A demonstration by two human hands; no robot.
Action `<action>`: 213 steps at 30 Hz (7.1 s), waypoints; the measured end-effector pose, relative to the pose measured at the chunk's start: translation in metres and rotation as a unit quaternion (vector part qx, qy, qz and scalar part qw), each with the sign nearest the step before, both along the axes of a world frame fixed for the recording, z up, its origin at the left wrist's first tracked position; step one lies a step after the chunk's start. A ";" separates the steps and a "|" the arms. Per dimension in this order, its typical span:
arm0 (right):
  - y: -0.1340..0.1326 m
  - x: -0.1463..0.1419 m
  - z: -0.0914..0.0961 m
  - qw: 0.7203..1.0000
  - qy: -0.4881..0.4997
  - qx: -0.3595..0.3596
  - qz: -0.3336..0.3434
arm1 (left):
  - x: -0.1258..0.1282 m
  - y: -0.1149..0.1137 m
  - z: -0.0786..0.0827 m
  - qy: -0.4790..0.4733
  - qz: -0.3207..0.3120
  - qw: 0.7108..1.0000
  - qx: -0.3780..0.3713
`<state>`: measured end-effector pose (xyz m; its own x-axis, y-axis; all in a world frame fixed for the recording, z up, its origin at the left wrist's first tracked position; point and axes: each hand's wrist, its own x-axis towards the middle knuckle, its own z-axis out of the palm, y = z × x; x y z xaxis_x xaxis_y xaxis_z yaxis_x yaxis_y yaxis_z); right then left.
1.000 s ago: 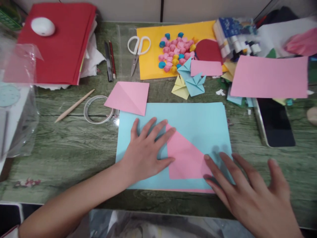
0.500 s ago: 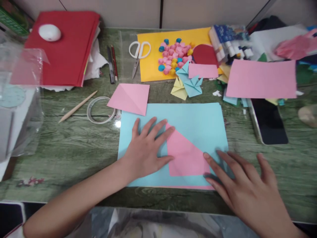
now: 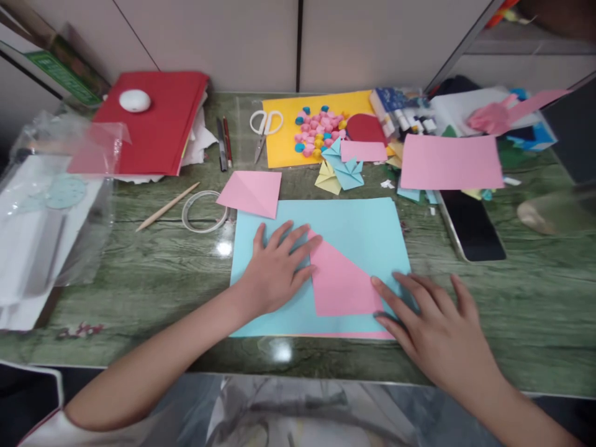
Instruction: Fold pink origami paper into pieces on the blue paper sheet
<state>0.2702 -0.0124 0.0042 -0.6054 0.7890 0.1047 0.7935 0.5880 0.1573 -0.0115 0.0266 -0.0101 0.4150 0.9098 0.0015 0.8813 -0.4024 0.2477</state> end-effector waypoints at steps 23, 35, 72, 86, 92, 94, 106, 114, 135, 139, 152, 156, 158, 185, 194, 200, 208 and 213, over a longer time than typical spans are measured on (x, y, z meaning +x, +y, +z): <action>-0.014 -0.009 -0.009 0.996 0.084 0.027 -0.003 | -0.005 -0.003 0.009 -0.018 -0.042 0.998 0.036; -0.064 -0.037 -0.013 0.976 0.109 0.030 0.186 | -0.022 0.010 0.011 -0.180 0.019 0.982 0.058; 0.086 -0.063 0.008 0.976 0.158 -0.102 0.106 | -0.003 -0.026 0.002 0.006 -0.175 0.984 0.010; 0.056 -0.060 -0.015 0.984 0.075 -0.102 0.127 | -0.002 -0.022 0.003 -0.126 -0.128 0.978 0.106; 0.056 -0.062 -0.016 0.980 0.114 -0.118 0.110 | -0.002 -0.008 0.004 -0.033 -0.095 0.993 0.054; 0.056 -0.063 -0.016 0.981 0.113 -0.116 0.108 | -0.002 -0.005 0.002 -0.009 -0.098 0.994 0.035; 0.057 -0.061 -0.013 0.980 0.116 -0.126 0.099 | -0.001 -0.006 0.000 -0.030 -0.062 0.998 0.001; 0.060 -0.059 -0.014 0.977 0.105 -0.150 0.107 | -0.001 -0.008 0.000 -0.023 -0.051 0.998 -0.011; 0.064 -0.056 -0.015 0.973 0.104 -0.175 0.113 | -0.002 -0.005 0.004 -0.009 -0.052 0.998 -0.040; 0.064 -0.055 -0.015 0.972 0.105 -0.178 0.115 | -0.002 -0.005 0.005 -0.011 -0.039 0.998 -0.050; 0.065 -0.055 -0.016 0.972 0.101 -0.178 0.117 | -0.002 -0.015 0.000 -0.071 -0.167 0.983 0.033; 0.064 -0.055 -0.016 0.972 0.101 -0.176 0.118 | -0.003 -0.015 0.002 -0.069 -0.181 0.980 0.043; 0.065 -0.054 -0.016 0.972 0.102 -0.174 0.119 | -0.003 -0.015 0.004 -0.071 -0.179 0.980 0.046; 0.066 -0.057 -0.014 0.971 0.119 -0.168 0.120 | 0.004 -0.006 0.000 -0.033 -0.010 0.999 -0.015; 0.065 -0.058 -0.013 0.970 0.136 -0.173 0.104 | 0.005 -0.010 -0.002 -0.013 -0.066 0.997 0.028; 0.065 -0.058 -0.013 0.971 0.135 -0.168 0.107 | 0.005 -0.006 -0.004 -0.021 -0.102 0.995 0.011; 0.063 -0.057 -0.013 0.974 0.100 -0.164 0.120 | 0.004 -0.008 -0.004 -0.034 -0.100 0.994 0.008; 0.062 -0.058 -0.012 0.976 0.111 -0.159 0.101 | 0.004 -0.008 -0.004 -0.040 -0.101 0.994 0.013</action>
